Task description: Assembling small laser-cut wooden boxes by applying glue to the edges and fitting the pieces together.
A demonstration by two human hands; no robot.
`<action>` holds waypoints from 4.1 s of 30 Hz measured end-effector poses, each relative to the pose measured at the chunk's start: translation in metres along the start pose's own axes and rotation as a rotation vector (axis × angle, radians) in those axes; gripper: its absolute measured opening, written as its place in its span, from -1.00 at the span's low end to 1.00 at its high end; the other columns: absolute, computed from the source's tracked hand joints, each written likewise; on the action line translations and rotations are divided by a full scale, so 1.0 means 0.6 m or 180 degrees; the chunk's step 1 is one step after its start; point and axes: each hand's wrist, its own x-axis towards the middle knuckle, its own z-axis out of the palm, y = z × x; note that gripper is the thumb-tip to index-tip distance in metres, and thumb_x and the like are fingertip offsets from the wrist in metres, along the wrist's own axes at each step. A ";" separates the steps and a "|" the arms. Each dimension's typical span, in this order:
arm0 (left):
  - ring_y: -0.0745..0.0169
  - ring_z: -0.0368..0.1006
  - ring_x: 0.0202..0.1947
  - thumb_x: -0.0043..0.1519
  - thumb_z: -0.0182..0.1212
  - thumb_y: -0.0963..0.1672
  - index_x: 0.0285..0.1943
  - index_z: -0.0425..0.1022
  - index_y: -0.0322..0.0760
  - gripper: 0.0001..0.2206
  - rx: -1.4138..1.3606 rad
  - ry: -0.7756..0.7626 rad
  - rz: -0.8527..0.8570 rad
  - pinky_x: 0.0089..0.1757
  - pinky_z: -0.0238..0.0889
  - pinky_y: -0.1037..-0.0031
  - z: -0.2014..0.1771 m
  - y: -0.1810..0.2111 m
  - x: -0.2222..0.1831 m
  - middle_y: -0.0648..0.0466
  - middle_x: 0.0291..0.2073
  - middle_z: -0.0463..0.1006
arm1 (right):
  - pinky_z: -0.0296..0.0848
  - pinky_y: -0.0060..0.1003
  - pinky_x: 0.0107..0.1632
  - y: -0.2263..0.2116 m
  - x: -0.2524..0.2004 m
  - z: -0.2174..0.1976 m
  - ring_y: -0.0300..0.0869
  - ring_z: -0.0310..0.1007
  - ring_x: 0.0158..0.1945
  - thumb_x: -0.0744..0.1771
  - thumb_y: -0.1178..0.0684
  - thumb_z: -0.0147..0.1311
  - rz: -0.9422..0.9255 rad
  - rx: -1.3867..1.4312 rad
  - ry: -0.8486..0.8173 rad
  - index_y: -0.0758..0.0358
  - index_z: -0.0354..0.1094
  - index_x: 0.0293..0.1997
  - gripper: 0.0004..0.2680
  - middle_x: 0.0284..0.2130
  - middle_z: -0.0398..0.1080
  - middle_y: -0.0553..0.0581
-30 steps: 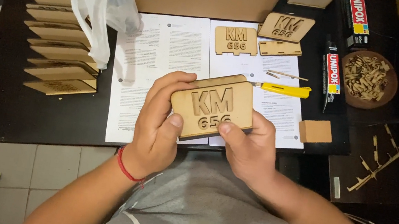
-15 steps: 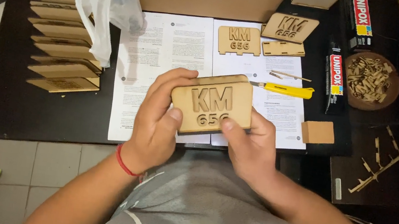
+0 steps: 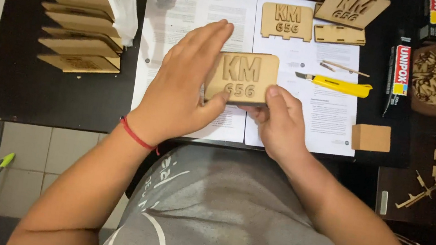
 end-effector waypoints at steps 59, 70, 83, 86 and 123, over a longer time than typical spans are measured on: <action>-0.01 0.28 0.04 0.24 0.20 0.02 0.21 0.28 -0.21 -0.57 0.0842 0.0146 -0.0390 0.20 -0.12 -0.21 0.106 0.002 0.007 0.03 -0.01 0.38 | 0.51 -0.32 -0.26 0.004 0.002 0.015 -0.29 0.27 -0.30 0.42 -0.12 -0.22 -0.0284 -0.0932 -0.0085 0.26 0.22 -0.29 -0.74 -0.39 0.28 0.02; -0.31 0.12 0.33 0.27 0.02 0.18 0.40 0.17 -0.38 -0.31 0.0430 0.0165 0.0469 0.20 -0.04 -0.17 0.072 -0.013 -0.013 -0.14 0.22 0.30 | 0.25 -0.26 -0.34 0.137 0.026 -0.050 -0.32 0.16 -0.38 0.42 -0.11 -0.27 -0.0748 -0.2243 0.0398 0.08 0.20 -0.46 -0.72 -0.51 0.24 -0.09; -0.17 0.14 0.40 -0.33 0.29 0.01 0.43 0.17 -0.27 -0.03 -0.0049 0.0684 -0.0123 0.25 0.06 0.11 0.149 -0.168 -0.062 -0.18 0.44 0.17 | 0.35 -0.26 0.22 -0.034 -0.029 0.002 -0.18 0.33 0.17 0.42 -0.12 -0.29 -0.0402 -0.0455 -0.0644 0.34 0.24 0.21 -0.65 0.09 0.37 0.13; -0.08 0.16 0.41 -0.31 0.28 0.01 0.43 0.20 -0.23 -0.05 -0.0266 0.0549 -0.0350 0.27 0.05 0.18 0.157 -0.218 -0.080 -0.11 0.41 0.24 | 0.36 -0.24 0.24 -0.041 -0.028 0.005 -0.15 0.34 0.20 0.41 -0.17 -0.29 -0.0264 -0.0431 -0.0684 0.32 0.24 0.23 -0.62 0.11 0.37 0.14; 0.26 0.33 0.32 -0.24 0.41 0.10 0.39 0.30 0.00 -0.12 -0.0948 -0.0119 -0.2261 0.29 0.11 0.40 0.138 -0.118 -0.033 0.16 0.28 0.44 | 0.38 -0.18 0.29 -0.037 -0.011 0.000 -0.06 0.33 0.26 0.41 -0.08 -0.23 0.0291 0.0165 -0.0904 0.33 0.16 0.31 -0.63 0.19 0.33 0.22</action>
